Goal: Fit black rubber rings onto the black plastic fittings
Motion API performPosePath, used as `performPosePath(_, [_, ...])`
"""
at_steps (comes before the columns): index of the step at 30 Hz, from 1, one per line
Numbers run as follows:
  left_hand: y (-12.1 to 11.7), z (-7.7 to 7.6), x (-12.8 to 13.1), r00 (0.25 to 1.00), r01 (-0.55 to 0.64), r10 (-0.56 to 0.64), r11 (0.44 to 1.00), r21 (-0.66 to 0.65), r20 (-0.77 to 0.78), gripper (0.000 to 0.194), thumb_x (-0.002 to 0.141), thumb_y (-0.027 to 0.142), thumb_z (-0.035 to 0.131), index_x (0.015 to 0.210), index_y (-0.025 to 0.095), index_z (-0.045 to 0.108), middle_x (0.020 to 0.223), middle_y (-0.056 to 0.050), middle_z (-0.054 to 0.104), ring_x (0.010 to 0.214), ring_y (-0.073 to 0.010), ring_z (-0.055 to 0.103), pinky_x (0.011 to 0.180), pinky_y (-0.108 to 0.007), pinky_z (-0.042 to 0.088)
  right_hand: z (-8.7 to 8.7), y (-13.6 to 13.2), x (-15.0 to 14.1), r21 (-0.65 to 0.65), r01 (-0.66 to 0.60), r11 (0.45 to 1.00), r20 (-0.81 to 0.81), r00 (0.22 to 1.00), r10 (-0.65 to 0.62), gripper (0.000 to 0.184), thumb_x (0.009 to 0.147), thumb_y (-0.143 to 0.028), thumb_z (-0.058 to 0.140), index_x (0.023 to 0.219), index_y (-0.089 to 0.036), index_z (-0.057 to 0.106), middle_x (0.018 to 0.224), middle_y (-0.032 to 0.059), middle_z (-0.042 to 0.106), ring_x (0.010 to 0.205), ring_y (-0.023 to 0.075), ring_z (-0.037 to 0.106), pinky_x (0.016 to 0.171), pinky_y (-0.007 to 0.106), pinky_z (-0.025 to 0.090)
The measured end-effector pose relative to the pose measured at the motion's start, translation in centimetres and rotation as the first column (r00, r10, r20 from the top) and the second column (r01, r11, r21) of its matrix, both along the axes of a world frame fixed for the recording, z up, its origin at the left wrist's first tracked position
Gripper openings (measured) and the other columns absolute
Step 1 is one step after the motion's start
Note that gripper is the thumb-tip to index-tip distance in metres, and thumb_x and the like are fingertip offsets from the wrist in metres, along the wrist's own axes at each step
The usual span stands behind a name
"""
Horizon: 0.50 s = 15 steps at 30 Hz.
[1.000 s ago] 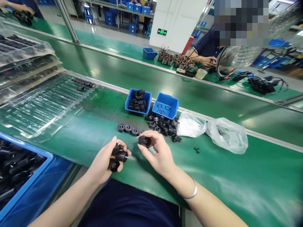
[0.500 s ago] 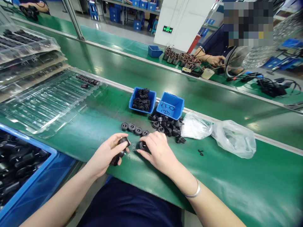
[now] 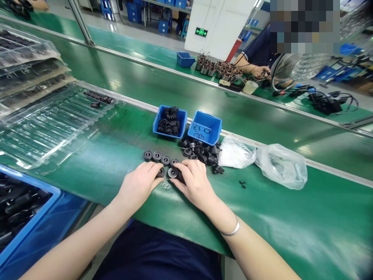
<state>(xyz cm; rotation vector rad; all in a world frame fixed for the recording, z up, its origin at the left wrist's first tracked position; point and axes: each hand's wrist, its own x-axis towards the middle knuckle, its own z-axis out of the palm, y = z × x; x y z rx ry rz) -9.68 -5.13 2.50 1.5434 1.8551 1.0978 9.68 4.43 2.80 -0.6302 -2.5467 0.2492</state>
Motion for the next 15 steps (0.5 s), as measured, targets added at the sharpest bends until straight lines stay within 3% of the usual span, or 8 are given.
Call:
performPosePath(5, [0.3, -0.8, -0.1, 0.994, -0.050, 0.056, 0.997, 0.063, -0.099, 0.036, 0.081, 0.040, 0.075, 0.114, 0.025, 0.070, 0.108, -0.011, 0.070, 0.109, -0.0316, 0.059, 0.095, -0.035, 0.045, -0.8, 0.4, 0.1, -0.022, 0.022, 1.000, -0.025, 0.999, -0.023, 0.040, 0.097, -0.035, 0.059, 0.130, -0.014, 0.052, 0.113, 0.0155, 0.058, 0.104, 0.0278, 0.052, 0.090, 0.044, 0.044])
performPosePath(11, [0.4, -2.0, -0.6, 0.895, 0.049, 0.005, 0.993, 0.108, -0.447, 0.036, 0.092, 0.038, 0.063, 0.123, 0.020, 0.061, 0.109, -0.011, 0.072, 0.104, -0.0291, 0.065, 0.087, -0.038, 0.053, -1.3, 0.3, 0.2, -0.040, 0.014, 0.999, -0.035, 0.999, -0.015, 0.054, 0.094, -0.044, 0.062, 0.135, -0.012, 0.049, 0.118, 0.0170, 0.055, 0.108, 0.0288, 0.051, 0.093, 0.046, 0.045])
performPosePath(13, [0.3, -1.9, -0.7, 0.888, 0.070, -0.010, 0.991, 0.114, -0.460, 0.035, 0.093, 0.038, 0.063, 0.123, 0.020, 0.060, 0.110, -0.010, 0.072, 0.104, -0.0285, 0.066, 0.088, -0.039, 0.053, -1.3, 0.3, 0.2, -0.045, 0.034, 0.998, -0.042, 0.998, -0.036, 0.062, 0.091, -0.048, 0.065, 0.138, -0.013, 0.047, 0.121, 0.0182, 0.053, 0.110, 0.0303, 0.051, 0.095, 0.048, 0.045])
performPosePath(15, [0.0, -1.4, -1.1, 0.930, 0.037, 0.002, 0.994, 0.099, -0.366, 0.034, 0.091, 0.037, 0.065, 0.120, 0.021, 0.060, 0.109, -0.009, 0.071, 0.103, -0.0270, 0.066, 0.089, -0.039, 0.053, -1.3, 0.3, 0.2, -0.048, 0.054, 0.997, -0.054, 0.997, -0.056, 0.068, 0.088, -0.051, 0.068, 0.140, -0.014, 0.045, 0.124, 0.0189, 0.051, 0.113, 0.0316, 0.050, 0.097, 0.051, 0.045])
